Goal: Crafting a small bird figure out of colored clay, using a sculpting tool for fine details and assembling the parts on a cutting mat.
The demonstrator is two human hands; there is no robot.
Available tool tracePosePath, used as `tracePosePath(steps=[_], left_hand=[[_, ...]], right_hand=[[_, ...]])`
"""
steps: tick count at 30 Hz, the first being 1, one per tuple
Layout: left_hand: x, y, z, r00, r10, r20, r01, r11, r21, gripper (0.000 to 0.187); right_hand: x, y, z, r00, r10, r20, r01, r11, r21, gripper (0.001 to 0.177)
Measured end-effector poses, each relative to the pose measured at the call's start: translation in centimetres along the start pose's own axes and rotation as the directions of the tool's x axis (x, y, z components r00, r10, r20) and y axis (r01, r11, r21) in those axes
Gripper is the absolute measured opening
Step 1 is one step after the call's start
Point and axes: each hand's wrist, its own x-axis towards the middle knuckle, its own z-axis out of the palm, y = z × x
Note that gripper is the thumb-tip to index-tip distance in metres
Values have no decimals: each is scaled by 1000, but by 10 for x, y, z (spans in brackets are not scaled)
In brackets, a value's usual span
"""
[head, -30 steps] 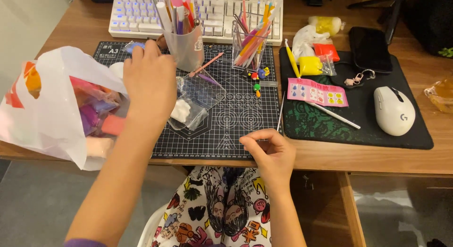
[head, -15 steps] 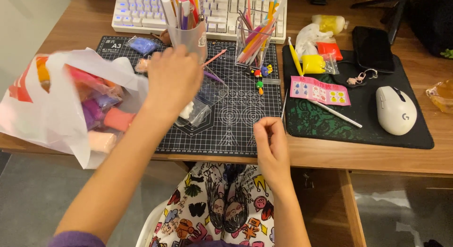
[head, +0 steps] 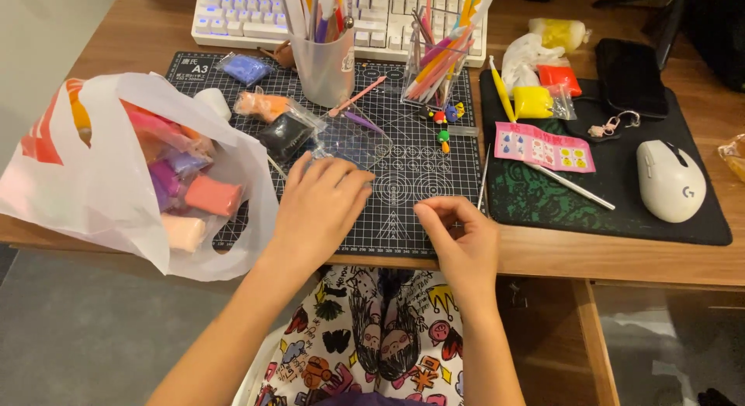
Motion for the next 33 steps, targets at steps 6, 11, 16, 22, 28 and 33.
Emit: tracePosePath(steps=[6,11,16,22,28,33], left_hand=[[45,0,-7,991,91,-96,-107,979,-176,15],[128,-12,13,995,49,-81,-61,985,-163,14],[160,-33,38,996,81,32,-82,997,16,6],[135,-32,17,987,135,86,-137,990,25,27],[75,7,-19,976,187,-113,-209,949,-234,19],[26,21,-4,982,147,116,-87,907,-412,20]], right_hand=[[0,1,1,1000,13,-12,-13,1000,28,5],[0,-6,-5,998,50,40,-51,998,45,6],[1,-4,-10,990,120,68,-125,989,75,17],[0,-5,-7,991,116,73,-120,992,49,21],[17,14,-9,997,34,62,-29,996,-82,17],[28,-1,-28,998,47,-44,-57,954,-294,14]])
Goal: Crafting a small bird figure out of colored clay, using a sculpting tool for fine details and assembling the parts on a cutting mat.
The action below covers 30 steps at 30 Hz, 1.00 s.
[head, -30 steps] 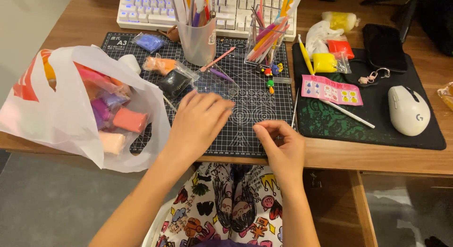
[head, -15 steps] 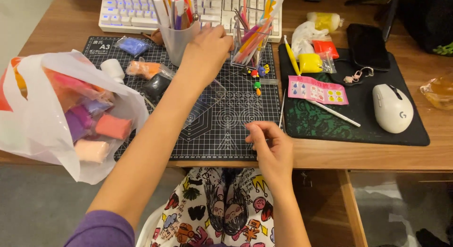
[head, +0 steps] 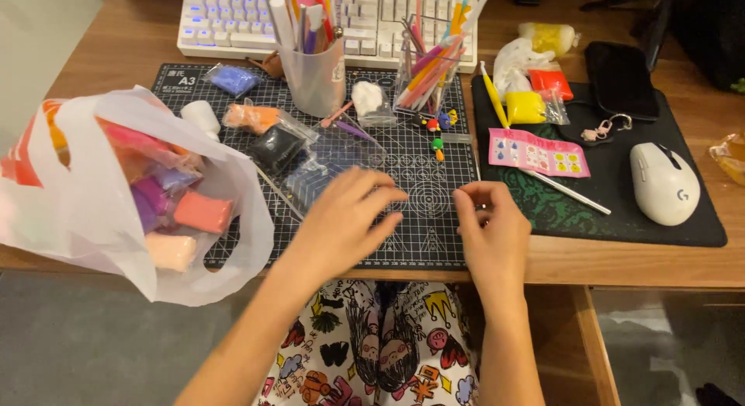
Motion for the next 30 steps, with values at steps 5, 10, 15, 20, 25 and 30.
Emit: tracePosePath(steps=[5,10,15,20,25,30], left_hand=[[5,1,6,982,31,-184,-63,984,-169,19],[16,1,0,937,-41,-346,-81,939,-333,23],[2,-2,0,889,-146,-435,-44,917,-397,19],[4,-1,-4,857,-170,-487,-65,901,-429,19],[2,0,-3,855,-143,-499,-95,903,-420,19],[1,2,-5,854,-110,-509,-135,898,-419,18]], right_hand=[[-2,-2,18,993,-113,-42,118,983,138,8],[17,-16,42,977,-209,31,188,926,328,17],[12,-12,59,957,-192,216,44,836,547,38],[6,-4,56,934,-178,309,-34,819,573,6],[3,-3,52,954,-78,289,-126,772,623,10],[3,2,51,967,-71,246,-114,739,664,11]])
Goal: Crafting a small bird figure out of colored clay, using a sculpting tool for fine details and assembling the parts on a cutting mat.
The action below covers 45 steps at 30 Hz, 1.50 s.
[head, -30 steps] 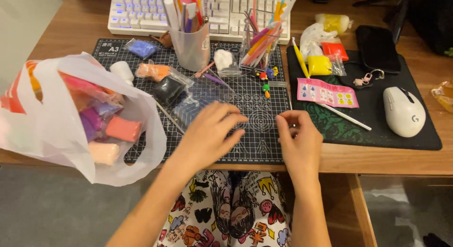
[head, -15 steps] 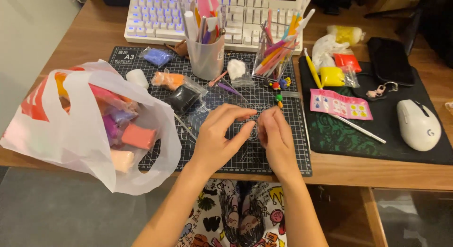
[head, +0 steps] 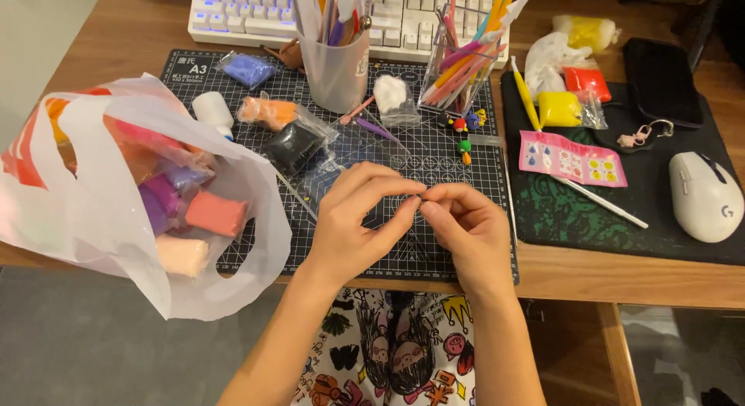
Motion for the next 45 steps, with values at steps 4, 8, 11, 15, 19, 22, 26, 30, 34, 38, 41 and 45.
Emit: tracePosePath(steps=[4,8,11,15,19,22,26,30,34,38,41,45], left_hand=[[2,2,-1,1000,7,-3,-7,1000,0,16],[2,3,-1,1000,21,-6,-21,1000,-3,16],[1,2,0,1000,29,-5,-29,1000,-2,15],[-1,0,0,1000,2,-3,-2,999,46,12],[-2,-10,1,998,37,-44,-20,938,346,8],[-10,-19,7,999,-39,-16,39,710,703,23],[-19,-26,7,986,-145,82,26,620,784,27],[-15,-27,-10,931,-327,164,111,681,724,20],[-6,-27,-20,938,-333,92,116,553,825,19],[7,-26,-24,902,-428,52,152,429,890,41],[17,-31,-30,838,-543,59,227,445,866,58],[34,-20,-40,728,-682,66,332,435,837,71]], right_hand=[[0,1,1,999,-39,-8,39,999,14,10],[1,6,-2,997,-74,-21,74,997,5,9],[0,6,-2,996,-81,-32,81,997,-1,8],[1,9,-2,996,-80,-37,80,997,-5,10],[2,-2,6,997,-51,-60,51,999,2,15],[3,-8,9,995,-15,-96,11,999,-44,24],[4,-6,6,984,-3,-178,-9,998,-70,26],[3,-11,12,979,-35,-200,23,998,-65,13],[2,-11,11,983,-53,-177,35,994,-102,6],[2,-8,8,980,-48,-193,41,998,-43,8],[4,-4,5,980,-53,-193,51,999,-14,8],[7,4,0,979,-82,-185,87,996,20,11]])
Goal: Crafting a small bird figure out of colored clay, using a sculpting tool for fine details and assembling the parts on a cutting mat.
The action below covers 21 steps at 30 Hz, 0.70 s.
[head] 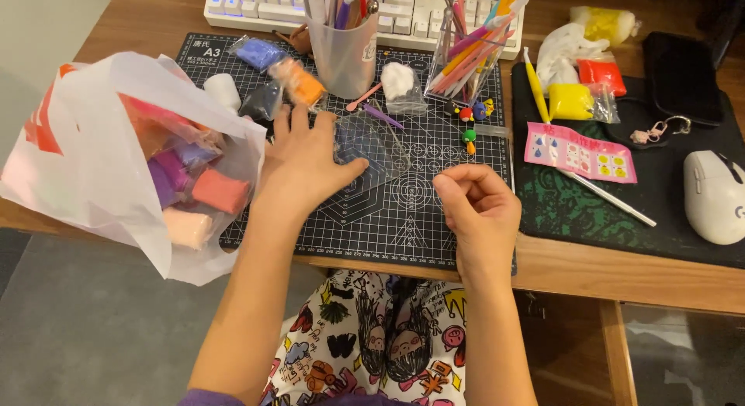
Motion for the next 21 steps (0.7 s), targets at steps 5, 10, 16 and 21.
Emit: tracePosePath(steps=[5,10,16,21], left_hand=[[3,-5,9,1000,14,-20,-16,995,-95,68],[-6,-6,17,990,36,-136,-60,983,-175,63],[-20,0,18,940,-6,-341,-122,928,-353,47],[-29,-5,20,894,47,-447,-259,866,-428,34]], right_hand=[[0,1,0,1000,17,-13,-16,999,30,14],[-3,-9,4,999,33,-25,-33,999,-1,7],[-4,-8,4,998,52,-45,-53,998,-21,6],[-6,-16,10,997,53,-48,-56,997,-52,7]])
